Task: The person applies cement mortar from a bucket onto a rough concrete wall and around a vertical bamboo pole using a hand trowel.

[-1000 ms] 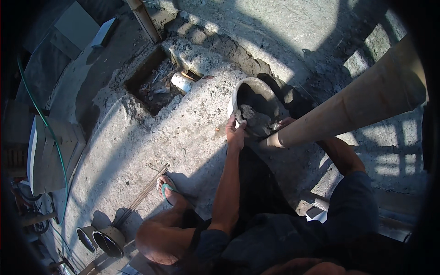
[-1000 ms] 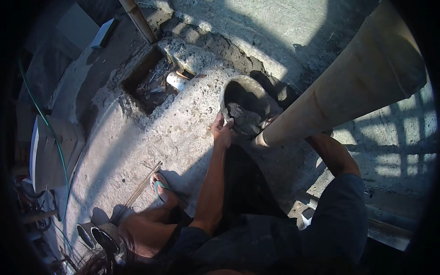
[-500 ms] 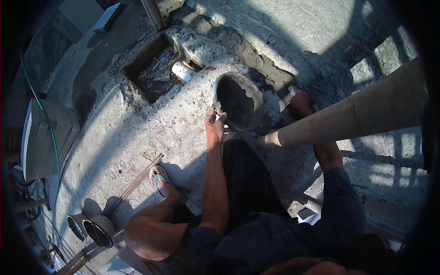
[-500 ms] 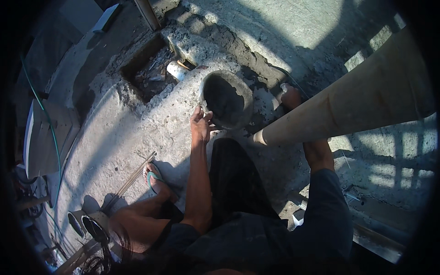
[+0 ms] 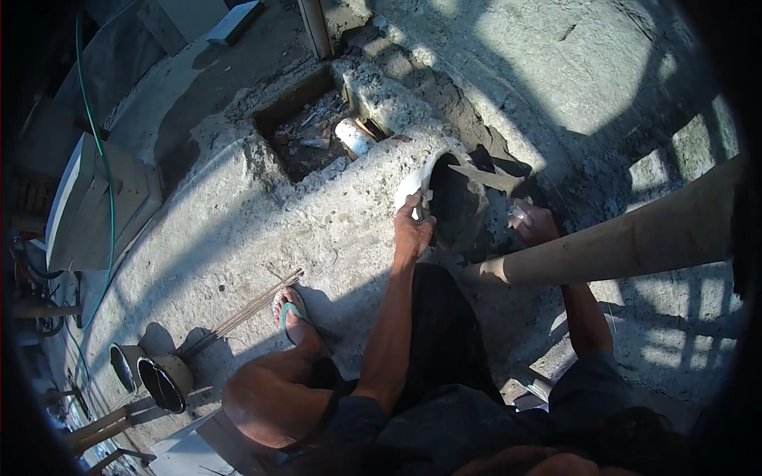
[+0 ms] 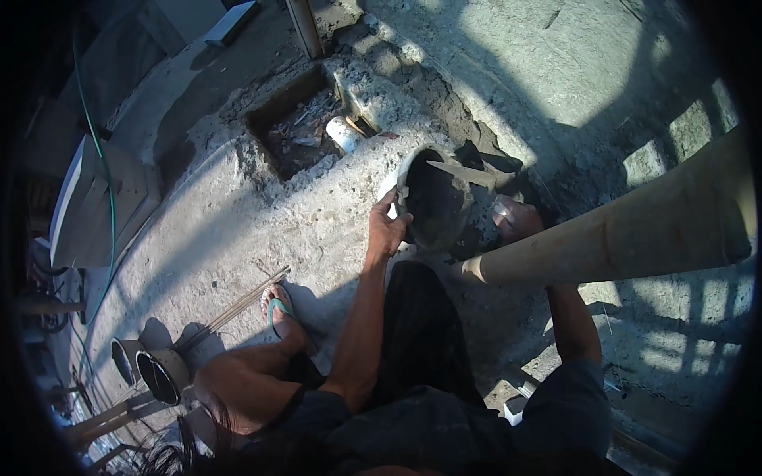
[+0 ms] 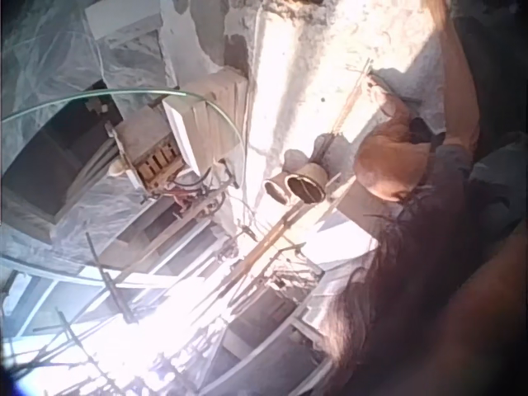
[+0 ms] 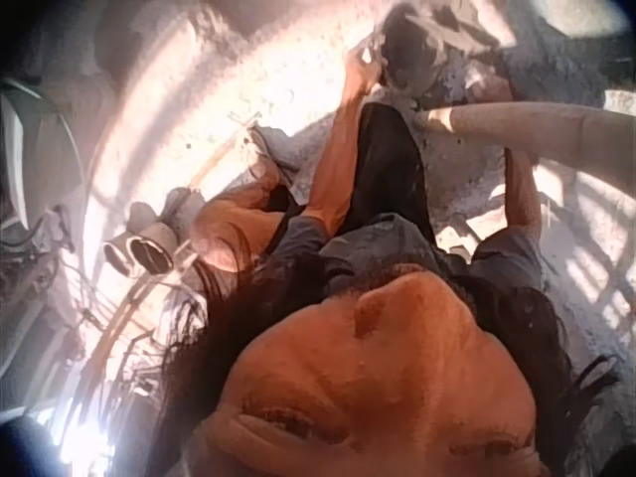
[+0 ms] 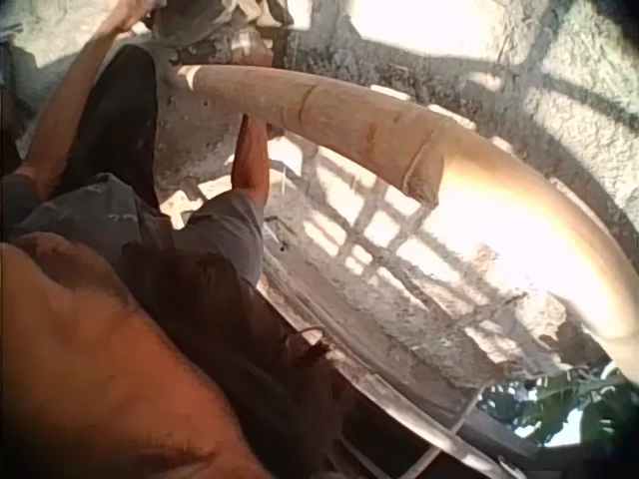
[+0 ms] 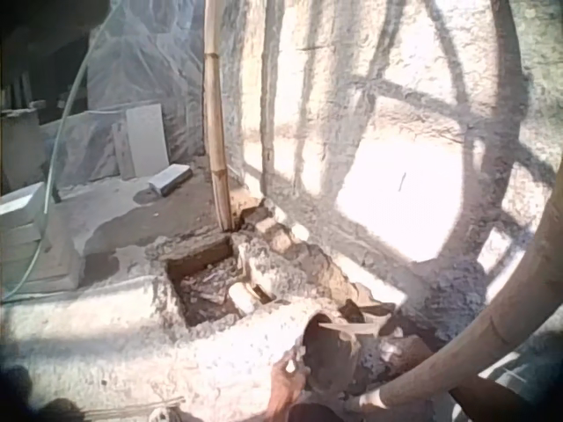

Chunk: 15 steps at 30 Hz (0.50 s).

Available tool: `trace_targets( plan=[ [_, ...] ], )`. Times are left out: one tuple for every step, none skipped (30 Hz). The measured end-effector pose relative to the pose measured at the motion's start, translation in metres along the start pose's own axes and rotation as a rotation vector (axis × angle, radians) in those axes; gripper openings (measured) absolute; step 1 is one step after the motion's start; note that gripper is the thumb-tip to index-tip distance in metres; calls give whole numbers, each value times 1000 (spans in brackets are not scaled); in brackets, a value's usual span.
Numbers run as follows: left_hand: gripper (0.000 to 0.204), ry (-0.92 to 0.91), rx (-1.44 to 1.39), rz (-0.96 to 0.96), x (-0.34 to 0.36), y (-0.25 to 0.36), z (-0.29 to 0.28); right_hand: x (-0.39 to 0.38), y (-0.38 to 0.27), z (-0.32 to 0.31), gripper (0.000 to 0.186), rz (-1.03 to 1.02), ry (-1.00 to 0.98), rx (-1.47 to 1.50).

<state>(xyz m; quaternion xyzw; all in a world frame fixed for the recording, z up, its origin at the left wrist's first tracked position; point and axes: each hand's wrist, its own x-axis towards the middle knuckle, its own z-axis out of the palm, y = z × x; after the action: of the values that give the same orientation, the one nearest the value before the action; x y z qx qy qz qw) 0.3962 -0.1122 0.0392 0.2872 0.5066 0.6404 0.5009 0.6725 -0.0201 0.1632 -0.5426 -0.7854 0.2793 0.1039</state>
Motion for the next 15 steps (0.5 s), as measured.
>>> trace_targets(
  plan=[
    [55, 0, 5, 10, 2, -4, 2, 13, 2, 8, 32, -204, 8, -150],
    [61, 53, 100, 28, 4, -10, 1, 28, 2, 18, 31, -414, 13, -300],
    [66, 104, 196, 42, 5, -13, 2, 45, -4, 29, 31, -423, 15, -294],
    [66, 103, 198, 48, 5, -10, 6, 62, -12, 41, 33, -313, 9, -479],
    [66, 53, 183, 23, 5, -5, 12, 72, -10, 54, 35, -193, 0, -662],
    [66, 1, 167, 1, 3, 5, 16, 75, 5, 69, 35, -191, 5, -661],
    [65, -67, 301, -63, 2, 21, 33, 71, 37, 77, 35, -302, -15, -679],
    [65, -65, 297, -61, 3, 21, 33, 66, 50, 86, 35, -437, -44, -684],
    [65, -36, 235, -83, 4, 14, 15, 53, 6, 86, 34, -388, -227, -616],
    [66, -8, 171, -103, 3, 7, -3, 40, -14, 87, 38, -526, -397, -567],
    [66, -34, 191, -37, 1, -3, -10, 35, -24, 77, 40, -528, -401, -583],
    [66, -27, 191, -38, -3, -3, -7, 29, -29, 72, 42, -514, -410, -599],
    [66, -33, 106, -50, -7, -3, -1, 35, -26, 66, 39, -479, -348, -587],
    [67, -51, 18, -65, -11, 2, 6, 41, -22, 58, 36, -430, -282, -576],
    [65, -96, 198, -15, -11, 7, 7, 46, -20, 56, 33, -265, -247, -636]
  ],
)
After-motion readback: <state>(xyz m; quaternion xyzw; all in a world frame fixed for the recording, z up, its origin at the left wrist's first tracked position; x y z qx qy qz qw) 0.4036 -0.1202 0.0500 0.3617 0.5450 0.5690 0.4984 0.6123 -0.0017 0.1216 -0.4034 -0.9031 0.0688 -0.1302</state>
